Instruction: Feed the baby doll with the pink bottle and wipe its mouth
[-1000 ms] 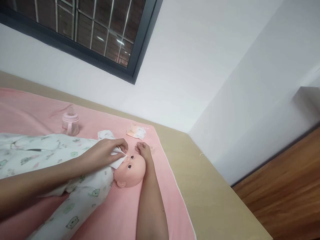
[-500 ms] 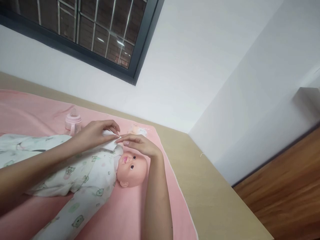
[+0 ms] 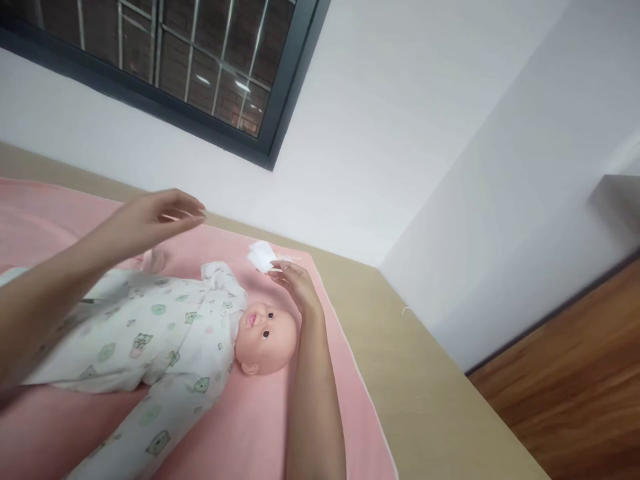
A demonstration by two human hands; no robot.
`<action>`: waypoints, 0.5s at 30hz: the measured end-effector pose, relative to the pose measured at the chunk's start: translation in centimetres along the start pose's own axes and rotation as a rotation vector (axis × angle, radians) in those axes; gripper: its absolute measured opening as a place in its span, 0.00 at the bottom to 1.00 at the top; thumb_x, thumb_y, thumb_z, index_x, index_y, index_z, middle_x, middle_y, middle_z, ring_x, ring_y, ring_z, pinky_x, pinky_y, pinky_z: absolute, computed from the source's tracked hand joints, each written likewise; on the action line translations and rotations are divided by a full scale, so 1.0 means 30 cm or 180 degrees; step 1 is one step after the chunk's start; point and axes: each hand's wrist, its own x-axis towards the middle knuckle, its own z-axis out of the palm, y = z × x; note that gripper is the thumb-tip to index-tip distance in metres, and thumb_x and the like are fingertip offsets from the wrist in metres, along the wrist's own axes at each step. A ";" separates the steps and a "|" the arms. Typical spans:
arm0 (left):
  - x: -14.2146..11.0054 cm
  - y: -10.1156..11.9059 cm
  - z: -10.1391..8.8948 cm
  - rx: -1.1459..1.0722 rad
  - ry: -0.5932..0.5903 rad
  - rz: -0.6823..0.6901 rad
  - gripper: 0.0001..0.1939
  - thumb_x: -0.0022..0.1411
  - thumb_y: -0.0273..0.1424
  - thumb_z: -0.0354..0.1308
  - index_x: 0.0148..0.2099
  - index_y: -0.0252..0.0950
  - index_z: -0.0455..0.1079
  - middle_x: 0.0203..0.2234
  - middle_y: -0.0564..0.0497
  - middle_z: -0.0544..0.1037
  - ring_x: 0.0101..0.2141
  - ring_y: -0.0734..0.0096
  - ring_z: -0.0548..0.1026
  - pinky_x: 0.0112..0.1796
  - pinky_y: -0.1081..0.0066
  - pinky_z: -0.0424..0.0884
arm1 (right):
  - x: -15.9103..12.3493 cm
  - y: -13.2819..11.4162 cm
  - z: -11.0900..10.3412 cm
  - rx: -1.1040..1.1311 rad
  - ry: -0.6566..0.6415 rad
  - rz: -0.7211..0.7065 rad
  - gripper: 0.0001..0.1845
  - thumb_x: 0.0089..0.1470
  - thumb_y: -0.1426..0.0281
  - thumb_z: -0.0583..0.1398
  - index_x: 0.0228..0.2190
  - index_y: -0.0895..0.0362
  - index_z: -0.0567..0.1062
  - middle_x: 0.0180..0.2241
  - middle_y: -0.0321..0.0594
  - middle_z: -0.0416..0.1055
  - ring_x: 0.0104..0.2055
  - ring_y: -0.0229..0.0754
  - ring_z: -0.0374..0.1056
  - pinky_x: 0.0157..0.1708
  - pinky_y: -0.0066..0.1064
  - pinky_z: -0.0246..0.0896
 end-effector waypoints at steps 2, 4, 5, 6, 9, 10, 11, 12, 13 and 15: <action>0.022 -0.030 -0.055 0.0160 0.0123 -0.0223 0.19 0.55 0.45 0.58 0.46 0.40 0.69 0.41 0.50 0.77 0.41 0.60 0.75 0.37 0.65 0.72 | 0.011 0.068 -0.028 0.0063 0.0130 0.0241 0.18 0.43 0.57 0.65 0.34 0.55 0.78 0.39 0.42 0.75 0.42 0.41 0.72 0.49 0.36 0.64; 0.047 -0.076 -0.103 0.0301 0.0133 -0.0401 0.22 0.53 0.44 0.60 0.48 0.41 0.68 0.43 0.50 0.76 0.42 0.60 0.75 0.38 0.66 0.71 | 0.015 0.133 -0.052 -0.0126 0.0239 0.0521 0.19 0.43 0.57 0.64 0.36 0.55 0.77 0.38 0.43 0.75 0.41 0.43 0.72 0.47 0.37 0.65; 0.061 -0.102 -0.125 0.0398 0.0118 -0.0516 0.23 0.52 0.44 0.61 0.48 0.41 0.67 0.43 0.50 0.76 0.42 0.60 0.75 0.39 0.66 0.71 | 0.015 0.163 -0.062 -0.0287 0.0314 0.0624 0.19 0.44 0.58 0.64 0.36 0.56 0.77 0.37 0.43 0.75 0.40 0.43 0.72 0.46 0.37 0.66; 0.074 -0.129 -0.145 0.0499 0.0101 -0.0649 0.23 0.51 0.44 0.61 0.48 0.41 0.67 0.42 0.50 0.76 0.41 0.60 0.75 0.39 0.65 0.70 | 0.015 0.188 -0.071 -0.0460 0.0407 0.0688 0.18 0.44 0.59 0.63 0.35 0.57 0.76 0.35 0.43 0.76 0.38 0.42 0.72 0.45 0.37 0.66; 0.109 -0.209 -0.198 0.0884 0.0076 -0.1028 0.22 0.50 0.44 0.61 0.47 0.41 0.68 0.42 0.50 0.77 0.39 0.59 0.76 0.38 0.65 0.68 | 0.017 0.240 -0.090 -0.0920 0.0674 0.0695 0.13 0.43 0.63 0.63 0.31 0.57 0.76 0.28 0.41 0.75 0.32 0.39 0.71 0.40 0.34 0.67; 0.119 -0.234 -0.213 0.1022 0.0072 -0.1118 0.22 0.50 0.44 0.61 0.47 0.41 0.68 0.42 0.51 0.77 0.39 0.59 0.75 0.38 0.66 0.68 | 0.019 0.249 -0.094 -0.1043 0.0731 0.0669 0.11 0.44 0.63 0.62 0.30 0.57 0.76 0.26 0.40 0.74 0.30 0.38 0.70 0.39 0.33 0.67; 0.127 -0.258 -0.227 0.1154 0.0055 -0.1204 0.23 0.49 0.44 0.61 0.47 0.41 0.68 0.42 0.51 0.76 0.39 0.58 0.75 0.37 0.66 0.67 | 0.021 0.255 -0.097 -0.1187 0.0788 0.0636 0.11 0.44 0.63 0.61 0.29 0.57 0.75 0.25 0.39 0.73 0.28 0.38 0.69 0.37 0.33 0.66; 0.134 -0.283 -0.238 0.1284 -0.0002 -0.1294 0.25 0.48 0.44 0.63 0.48 0.41 0.67 0.43 0.51 0.76 0.39 0.58 0.75 0.37 0.66 0.67 | 0.023 0.259 -0.099 -0.1343 0.0843 0.0592 0.11 0.45 0.63 0.60 0.30 0.58 0.75 0.24 0.38 0.73 0.26 0.37 0.68 0.35 0.33 0.66; 0.139 -0.308 -0.246 0.1409 -0.0083 -0.1368 0.28 0.46 0.45 0.64 0.49 0.40 0.67 0.44 0.50 0.76 0.39 0.58 0.74 0.38 0.66 0.67 | 0.025 0.260 -0.099 -0.1502 0.0895 0.0544 0.12 0.46 0.63 0.59 0.30 0.58 0.75 0.23 0.37 0.72 0.25 0.37 0.66 0.34 0.32 0.65; 0.142 -0.361 -0.254 0.1545 -0.0267 -0.1385 0.33 0.43 0.46 0.66 0.50 0.38 0.65 0.42 0.48 0.76 0.37 0.57 0.73 0.40 0.63 0.67 | 0.026 0.258 -0.100 -0.1819 0.0996 0.0408 0.14 0.49 0.63 0.56 0.33 0.58 0.75 0.24 0.36 0.72 0.26 0.38 0.66 0.34 0.32 0.64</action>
